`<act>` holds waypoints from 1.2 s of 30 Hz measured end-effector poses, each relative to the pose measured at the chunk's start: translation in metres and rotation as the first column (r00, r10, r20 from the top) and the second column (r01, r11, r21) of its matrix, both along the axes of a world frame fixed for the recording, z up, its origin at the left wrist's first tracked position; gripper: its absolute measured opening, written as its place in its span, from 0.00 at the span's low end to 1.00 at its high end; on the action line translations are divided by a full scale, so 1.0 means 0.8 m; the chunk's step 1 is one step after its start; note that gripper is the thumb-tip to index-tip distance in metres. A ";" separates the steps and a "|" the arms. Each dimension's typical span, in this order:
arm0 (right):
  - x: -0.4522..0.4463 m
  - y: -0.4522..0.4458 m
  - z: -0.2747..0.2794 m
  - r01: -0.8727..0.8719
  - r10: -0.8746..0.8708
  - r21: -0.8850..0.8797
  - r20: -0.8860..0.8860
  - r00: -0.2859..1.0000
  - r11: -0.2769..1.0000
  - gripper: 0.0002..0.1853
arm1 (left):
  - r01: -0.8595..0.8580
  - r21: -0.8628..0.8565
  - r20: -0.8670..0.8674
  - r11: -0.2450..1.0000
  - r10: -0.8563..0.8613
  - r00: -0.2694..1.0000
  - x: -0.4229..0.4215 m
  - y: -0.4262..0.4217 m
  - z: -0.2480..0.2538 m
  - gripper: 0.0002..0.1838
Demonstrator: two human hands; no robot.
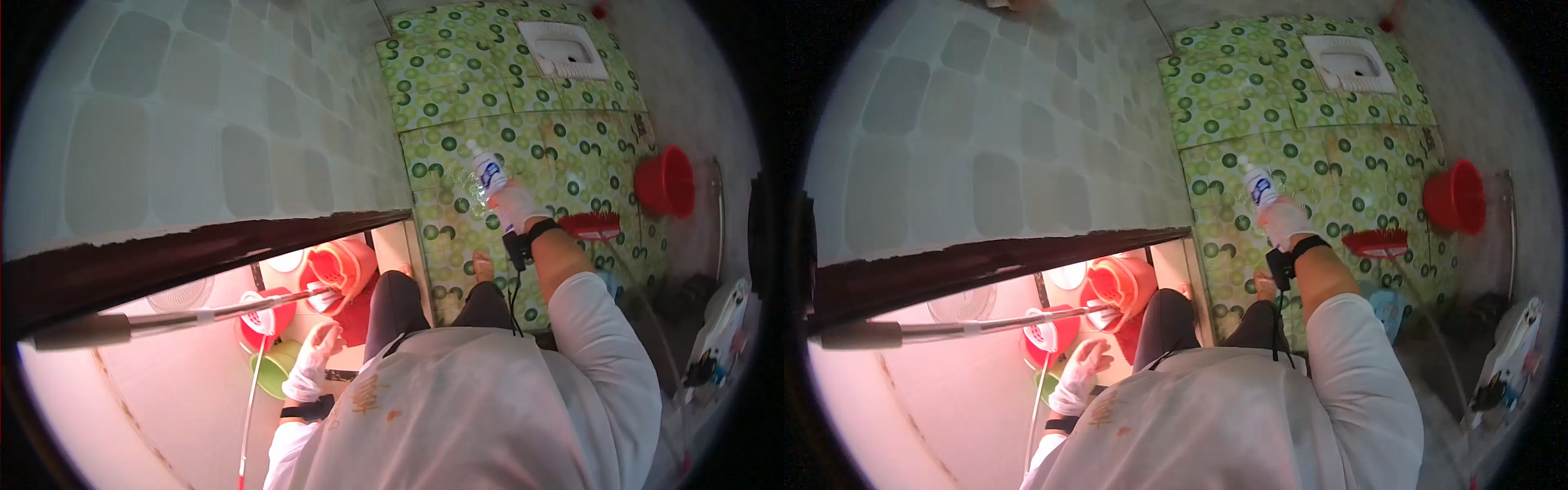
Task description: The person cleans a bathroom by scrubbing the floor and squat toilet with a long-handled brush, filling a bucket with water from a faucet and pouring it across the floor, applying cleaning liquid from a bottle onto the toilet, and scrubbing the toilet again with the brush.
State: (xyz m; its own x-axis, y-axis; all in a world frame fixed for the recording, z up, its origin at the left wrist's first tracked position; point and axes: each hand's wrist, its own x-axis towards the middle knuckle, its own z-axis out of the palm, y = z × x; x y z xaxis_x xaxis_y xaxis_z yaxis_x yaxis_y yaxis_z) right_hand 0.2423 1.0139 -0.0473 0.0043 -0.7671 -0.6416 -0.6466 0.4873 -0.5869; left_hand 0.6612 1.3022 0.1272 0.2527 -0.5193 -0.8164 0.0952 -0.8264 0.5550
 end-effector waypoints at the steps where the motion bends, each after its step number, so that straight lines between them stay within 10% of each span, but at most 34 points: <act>1: -0.006 0.007 0.006 0.024 -0.024 0.009 -0.002 1.000 1.000 0.21 | 0.073 -0.001 -0.050 0.997 -0.073 0.996 0.016 -0.001 0.005 0.20; 4: -0.007 0.030 0.062 -0.088 0.078 -0.115 -0.089 0.993 0.989 0.20 | 0.189 0.029 -0.124 0.982 -0.184 0.975 0.058 -0.002 0.001 0.19; 7: 0.007 0.068 0.087 0.294 -0.286 0.005 -0.210 0.935 0.956 0.17 | 0.313 0.080 -0.180 0.946 -0.296 0.938 0.072 -0.031 0.032 0.20; 11: 0.031 0.141 0.064 -0.062 -0.004 -0.368 -0.173 0.985 0.928 0.19 | 0.407 0.114 -0.218 0.906 -0.377 0.900 0.094 -0.045 0.033 0.19; 13: 0.076 0.149 0.096 0.309 -0.309 -0.244 0.037 0.950 0.919 0.19 | 0.434 0.102 -0.215 0.895 -0.406 0.888 0.106 -0.045 0.029 0.19; 16: 0.104 0.147 0.130 0.389 -0.390 -0.026 -0.068 0.918 0.921 0.18 | 0.540 -0.166 -0.098 0.825 -0.559 0.823 0.116 -0.044 0.014 0.20; 20: 0.106 0.161 0.129 0.587 -0.588 0.094 -0.018 0.808 0.804 0.19 | 0.593 -0.048 -0.177 0.803 -0.592 0.787 0.121 -0.053 0.025 0.22; 30: 0.111 0.211 0.136 0.326 -0.322 0.039 -0.086 0.943 0.945 0.19 | 0.716 -0.111 -0.059 0.690 -0.723 0.688 0.135 -0.035 0.006 0.19; 36: 0.062 0.292 0.067 0.740 -0.758 0.185 0.058 0.649 0.647 0.21 | 0.608 -0.084 -0.073 0.789 -0.614 0.786 0.121 -0.040 0.020 0.22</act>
